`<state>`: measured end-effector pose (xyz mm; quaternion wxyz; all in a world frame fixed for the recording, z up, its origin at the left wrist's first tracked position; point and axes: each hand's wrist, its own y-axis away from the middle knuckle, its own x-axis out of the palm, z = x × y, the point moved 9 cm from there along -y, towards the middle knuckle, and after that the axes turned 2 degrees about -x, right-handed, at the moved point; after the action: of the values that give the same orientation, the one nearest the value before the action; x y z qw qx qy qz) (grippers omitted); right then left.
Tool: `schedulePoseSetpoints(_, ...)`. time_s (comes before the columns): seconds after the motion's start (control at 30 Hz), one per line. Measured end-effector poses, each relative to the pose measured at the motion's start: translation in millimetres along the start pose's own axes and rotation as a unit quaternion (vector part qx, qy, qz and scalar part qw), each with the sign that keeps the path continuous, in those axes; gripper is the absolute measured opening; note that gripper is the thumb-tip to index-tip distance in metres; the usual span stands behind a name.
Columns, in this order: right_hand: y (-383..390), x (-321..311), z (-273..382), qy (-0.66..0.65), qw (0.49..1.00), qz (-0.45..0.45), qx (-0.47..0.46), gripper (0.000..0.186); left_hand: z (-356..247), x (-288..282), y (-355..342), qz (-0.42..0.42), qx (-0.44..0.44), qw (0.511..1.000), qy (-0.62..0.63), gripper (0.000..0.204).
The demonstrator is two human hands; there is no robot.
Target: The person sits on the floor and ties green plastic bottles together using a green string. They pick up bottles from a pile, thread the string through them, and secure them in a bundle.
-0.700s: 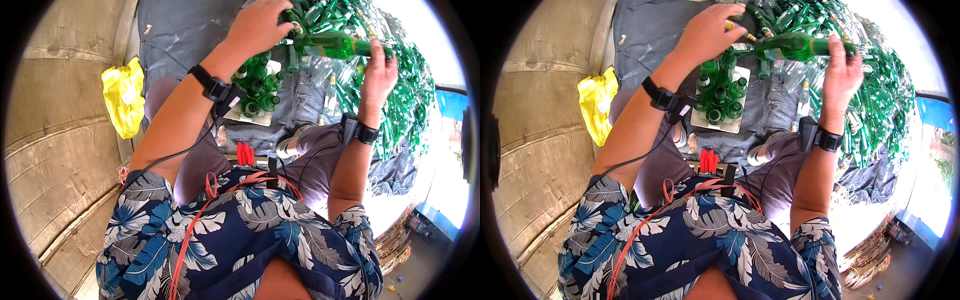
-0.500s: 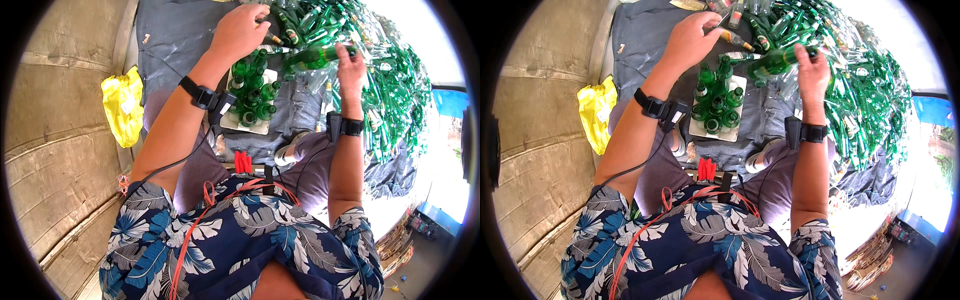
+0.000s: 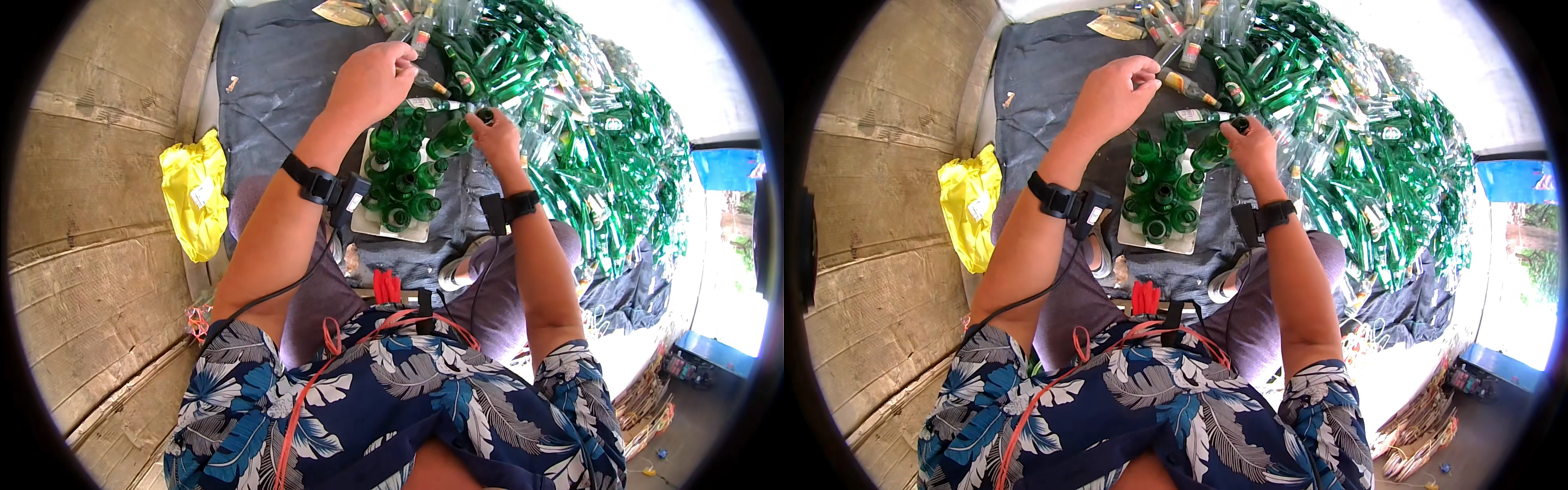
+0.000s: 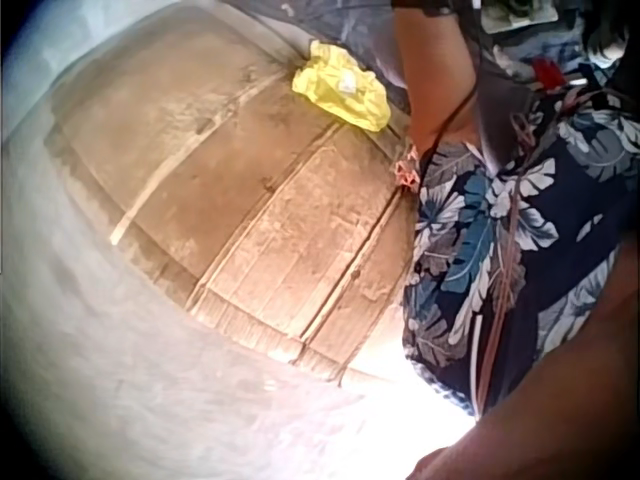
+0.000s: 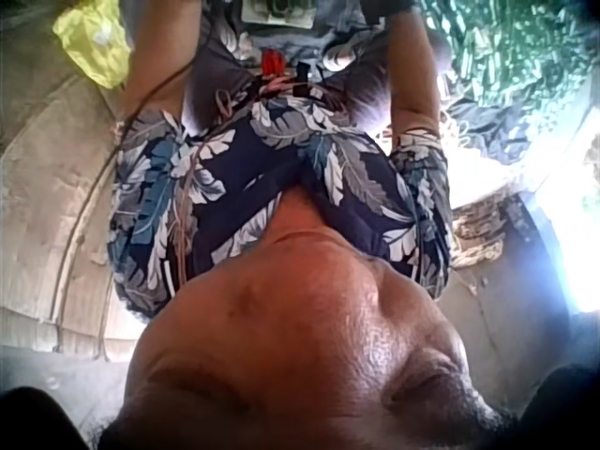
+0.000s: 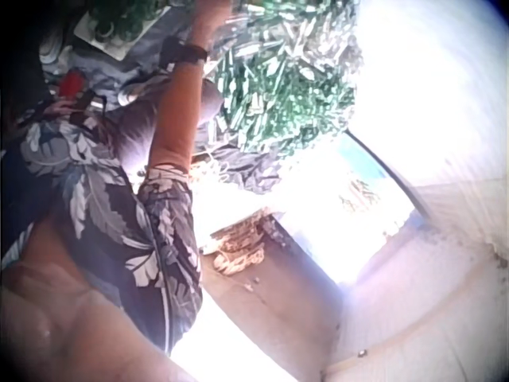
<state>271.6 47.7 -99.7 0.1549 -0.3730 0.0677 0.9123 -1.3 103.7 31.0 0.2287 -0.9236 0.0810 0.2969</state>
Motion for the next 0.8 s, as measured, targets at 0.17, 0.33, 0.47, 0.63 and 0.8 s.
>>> schedulePoseSetpoints(0.17,0,26,-7,0.07,0.997,0.03,-0.012,0.046,6,-1,0,0.004,0.002,1.0,-0.011,0.024)
schedulePoseSetpoints(0.33,1,41,-15,0.065,0.997,0.021,-0.04,0.039,7,-1,1,0.024,0.008,1.0,-0.016,0.024)
schedulePoseSetpoints(0.47,6,51,-15,0.042,0.996,0.077,0.01,0.047,9,-2,4,0.044,-0.006,0.999,-0.021,0.023)
schedulePoseSetpoints(0.63,13,55,-13,0.007,0.998,0.062,0.005,0.044,9,1,4,0.071,-0.016,0.997,-0.029,0.023)
schedulePoseSetpoints(0.8,19,61,-7,0.006,0.997,0.079,-0.005,0.041,10,-2,6,0.079,-0.022,0.996,-0.026,0.023)
